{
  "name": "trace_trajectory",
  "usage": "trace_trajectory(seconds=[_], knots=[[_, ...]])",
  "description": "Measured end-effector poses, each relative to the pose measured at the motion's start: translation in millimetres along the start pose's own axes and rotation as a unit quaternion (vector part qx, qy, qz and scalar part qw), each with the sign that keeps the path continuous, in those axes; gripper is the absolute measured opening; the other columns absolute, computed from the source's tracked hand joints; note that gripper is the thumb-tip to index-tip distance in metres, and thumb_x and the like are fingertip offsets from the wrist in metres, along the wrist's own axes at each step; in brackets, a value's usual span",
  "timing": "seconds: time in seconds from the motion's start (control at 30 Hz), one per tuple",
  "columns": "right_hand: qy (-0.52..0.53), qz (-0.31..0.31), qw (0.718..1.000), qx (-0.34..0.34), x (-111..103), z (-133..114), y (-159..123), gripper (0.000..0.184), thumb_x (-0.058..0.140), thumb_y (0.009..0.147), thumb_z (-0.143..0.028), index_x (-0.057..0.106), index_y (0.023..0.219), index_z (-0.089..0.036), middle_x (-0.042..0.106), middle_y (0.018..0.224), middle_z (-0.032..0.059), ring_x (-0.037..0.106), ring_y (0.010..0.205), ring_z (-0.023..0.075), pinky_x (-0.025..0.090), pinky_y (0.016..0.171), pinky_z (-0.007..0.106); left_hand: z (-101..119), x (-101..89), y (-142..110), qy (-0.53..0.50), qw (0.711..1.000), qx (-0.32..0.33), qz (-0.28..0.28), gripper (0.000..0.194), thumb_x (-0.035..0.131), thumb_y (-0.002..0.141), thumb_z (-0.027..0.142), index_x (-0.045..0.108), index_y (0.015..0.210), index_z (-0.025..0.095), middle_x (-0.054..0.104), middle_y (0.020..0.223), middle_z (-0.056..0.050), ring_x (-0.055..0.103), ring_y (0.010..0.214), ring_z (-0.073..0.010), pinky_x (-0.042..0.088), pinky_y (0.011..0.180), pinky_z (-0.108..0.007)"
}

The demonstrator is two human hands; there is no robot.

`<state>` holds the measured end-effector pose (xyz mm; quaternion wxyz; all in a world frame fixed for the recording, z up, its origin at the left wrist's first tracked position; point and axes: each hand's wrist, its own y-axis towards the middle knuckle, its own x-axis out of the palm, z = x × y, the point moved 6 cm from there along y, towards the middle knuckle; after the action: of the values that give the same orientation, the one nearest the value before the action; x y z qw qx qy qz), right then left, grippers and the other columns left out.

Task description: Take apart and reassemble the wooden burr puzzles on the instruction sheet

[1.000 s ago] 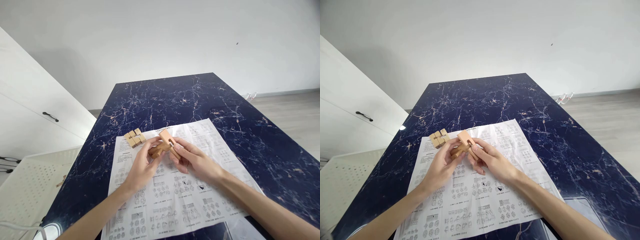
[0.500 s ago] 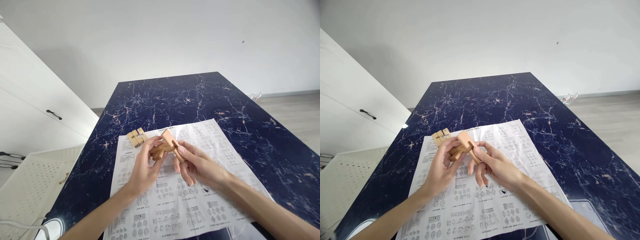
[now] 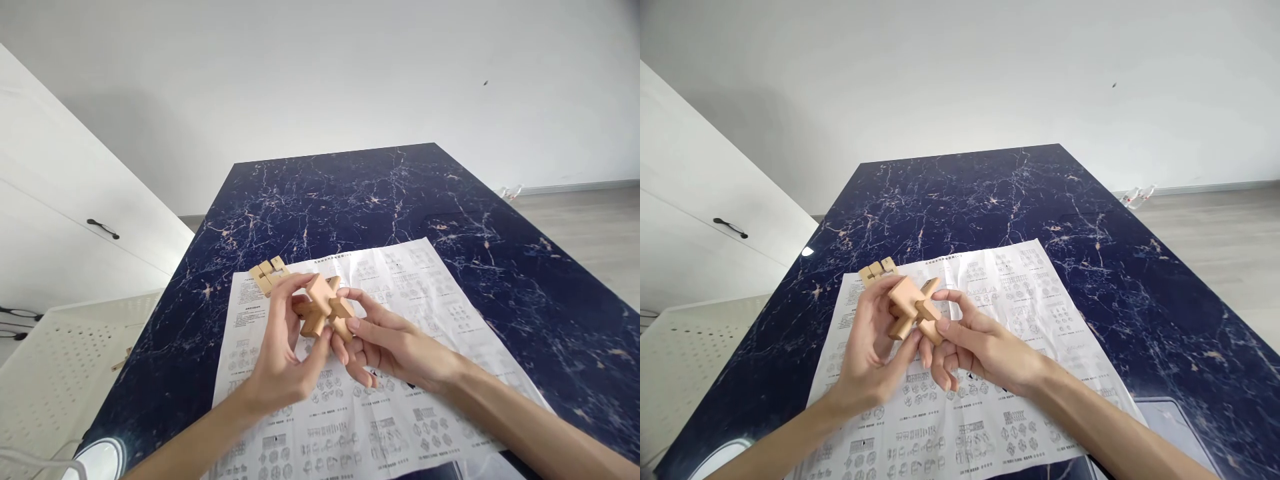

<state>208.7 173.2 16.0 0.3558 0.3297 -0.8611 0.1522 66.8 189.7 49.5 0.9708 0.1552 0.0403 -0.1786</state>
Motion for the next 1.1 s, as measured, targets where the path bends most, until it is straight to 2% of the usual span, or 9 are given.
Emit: trace_trajectory(seconds=[0.1,0.17,0.27,0.37,0.47,0.73,0.83,0.93,1.1], knots=[[-0.006,-0.009,1.0,0.008,0,3,0,0.041,0.057,0.113,-0.037,0.032,0.144,-0.026,0.073,0.096,0.0031,0.067,0.067,0.013,0.046,0.064,0.027,11,2.5,-5,-0.003,0.999,0.042,-0.026,0.069,0.069,0.097,0.025,0.034,0.155,0.039,0.045,0.149,-0.011,0.066,0.125,-0.0316,0.06,0.107,-0.058],[-0.017,-0.016,1.0,0.006,0,2,0,0.042,0.055,0.114,-0.036,0.032,0.148,-0.026,0.073,0.096,0.0029,0.066,0.068,0.0126,0.046,0.066,0.028,16,0.4,-6,0.004,0.998,0.062,-0.019,0.067,0.068,0.098,0.036,0.035,0.156,0.039,0.035,0.161,-0.011,0.047,0.149,-0.0393,0.049,0.119,-0.065],[-0.065,-0.028,0.997,0.001,2,-1,0,0.04,0.052,0.115,-0.038,0.039,0.15,-0.023,0.07,0.094,0.0028,0.063,0.067,0.0118,0.045,0.068,0.03,13,-2.5,-5,-0.008,0.999,0.041,-0.021,0.063,0.064,0.102,0.05,0.036,0.157,0.041,0.032,0.17,-0.008,0.027,0.163,-0.0395,0.039,0.127,-0.066],[-0.142,-0.023,0.99,-0.014,5,-7,1,0.036,0.049,0.116,-0.04,0.054,0.142,-0.016,0.067,0.094,0.0041,0.058,0.066,0.0112,0.046,0.068,0.031,6,-5.0,-1,-0.033,0.999,0.003,-0.032,0.063,0.062,0.103,0.06,0.04,0.159,0.04,0.037,0.173,-0.007,0.031,0.163,-0.0375,0.037,0.13,-0.063],[-0.211,-0.014,0.977,-0.028,7,-12,1,0.037,0.047,0.116,-0.041,0.062,0.136,-0.014,0.066,0.095,0.0049,0.055,0.066,0.0114,0.048,0.068,0.031,3,-7.5,2,-0.029,0.999,0.005,-0.032,0.055,0.054,0.109,0.056,0.043,0.159,0.039,0.047,0.169,-0.007,0.039,0.16,-0.034,0.036,0.131,-0.059],[-0.278,-0.011,0.96,-0.034,12,-13,-3,0.04,0.043,0.117,-0.045,0.064,0.138,-0.017,0.067,0.097,0.0053,0.056,0.069,0.0125,0.05,0.07,0.032,8,-5.9,1,0.044,0.997,0.054,-0.029,0.052,0.043,0.112,0.057,0.053,0.158,0.035,0.06,0.159,-0.008,0.073,0.117,-0.0308,0.056,0.112,-0.058],[-0.277,-0.01,0.96,-0.031,13,-12,-3,0.039,0.044,0.116,-0.046,0.065,0.133,-0.018,0.066,0.097,0.005,0.055,0.069,0.0124,0.049,0.07,0.032,8,-4.9,0,0.038,0.998,0.035,-0.028,0.054,0.043,0.111,0.06,0.054,0.156,0.033,0.063,0.154,-0.011,0.075,0.093,-0.0244,0.064,0.099,-0.053],[-0.272,-0.005,0.962,-0.028,12,-9,-1,0.037,0.046,0.115,-0.049,0.066,0.116,-0.018,0.064,0.096,0.0046,0.054,0.067,0.0118,0.049,0.069,0.032,8,-0.4,-3,-0.01,0.999,0.014,-0.051,0.051,0.04,0.113,0.057,0.05,0.158,0.035,0.058,0.157,-0.012,0.07,0.067,-0.0125,0.068,0.071,-0.037],[-0.247,-0.006,0.968,-0.037,12,-4,1,0.031,0.048,0.115,-0.047,0.061,0.115,-0.019,0.066,0.095,0.0041,0.054,0.065,0.0107,0.049,0.067,0.031,8,4.7,-3,-0.072,0.994,-0.002,-0.076,0.047,0.042,0.114,0.054,0.05,0.157,0.039,0.054,0.161,-0.01,0.069,0.063,-0.0083,0.063,0.056,-0.026]])
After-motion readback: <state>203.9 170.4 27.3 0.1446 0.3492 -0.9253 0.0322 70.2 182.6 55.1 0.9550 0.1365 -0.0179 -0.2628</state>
